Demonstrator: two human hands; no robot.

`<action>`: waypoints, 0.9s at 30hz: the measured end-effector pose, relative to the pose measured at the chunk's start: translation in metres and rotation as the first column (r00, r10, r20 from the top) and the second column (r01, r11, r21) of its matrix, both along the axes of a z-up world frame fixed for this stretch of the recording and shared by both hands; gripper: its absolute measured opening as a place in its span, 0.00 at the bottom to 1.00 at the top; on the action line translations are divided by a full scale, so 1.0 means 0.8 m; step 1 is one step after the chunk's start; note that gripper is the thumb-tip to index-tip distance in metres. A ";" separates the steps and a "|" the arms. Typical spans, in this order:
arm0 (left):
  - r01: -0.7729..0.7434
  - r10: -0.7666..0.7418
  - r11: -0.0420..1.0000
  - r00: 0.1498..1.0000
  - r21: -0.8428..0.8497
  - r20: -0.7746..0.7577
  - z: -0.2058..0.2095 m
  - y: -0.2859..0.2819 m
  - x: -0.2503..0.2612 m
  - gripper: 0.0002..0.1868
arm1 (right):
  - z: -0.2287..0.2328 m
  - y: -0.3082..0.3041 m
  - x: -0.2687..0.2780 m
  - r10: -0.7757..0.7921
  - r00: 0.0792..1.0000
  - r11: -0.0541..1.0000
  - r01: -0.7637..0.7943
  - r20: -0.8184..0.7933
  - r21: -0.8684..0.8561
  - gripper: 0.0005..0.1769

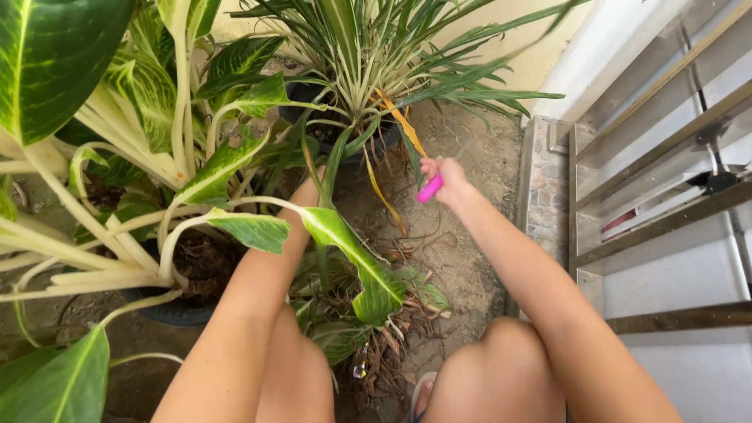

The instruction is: Pruning leaves and stems of potted plants using scissors.

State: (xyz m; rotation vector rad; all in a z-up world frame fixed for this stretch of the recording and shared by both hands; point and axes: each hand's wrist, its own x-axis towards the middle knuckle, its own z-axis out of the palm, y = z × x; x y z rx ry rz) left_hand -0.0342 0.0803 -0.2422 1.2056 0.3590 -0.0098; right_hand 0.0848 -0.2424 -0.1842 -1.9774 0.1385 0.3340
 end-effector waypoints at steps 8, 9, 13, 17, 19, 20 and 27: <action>-0.313 0.333 0.941 0.925 0.131 -0.182 0.011 -0.016 0.134 0.35 | -0.063 0.108 0.185 -0.348 0.937 0.936 0.345 0.028 0.073 0.18; -0.432 0.433 0.899 0.857 0.069 -0.280 0.006 -0.018 0.143 0.35 | -0.061 0.118 0.182 -0.331 0.944 0.943 0.331 0.015 -0.041 0.19; -0.476 0.511 0.860 0.810 0.185 -0.288 0.058 -0.038 0.091 0.35 | -0.084 0.130 0.211 -0.280 0.953 0.939 0.297 -0.111 0.176 0.13; -0.507 0.595 0.797 0.755 0.329 -0.277 0.050 -0.029 0.071 0.35 | -0.129 0.134 0.237 -0.135 0.960 0.845 0.241 -0.245 0.478 0.07; -0.520 0.634 0.758 0.730 0.395 -0.255 0.057 -0.021 0.060 0.36 | -0.136 0.146 0.222 -0.101 0.957 0.817 0.235 -0.270 0.526 0.08; -0.525 0.653 0.737 0.718 0.426 -0.243 0.061 -0.017 0.053 0.36 | -0.137 0.154 0.210 -0.122 0.947 0.773 0.278 -0.296 0.571 0.08; -0.530 0.750 0.566 0.649 0.631 -0.128 0.083 0.020 0.019 0.37 | -0.209 0.216 0.134 -0.222 0.835 0.692 0.498 -0.503 0.522 0.19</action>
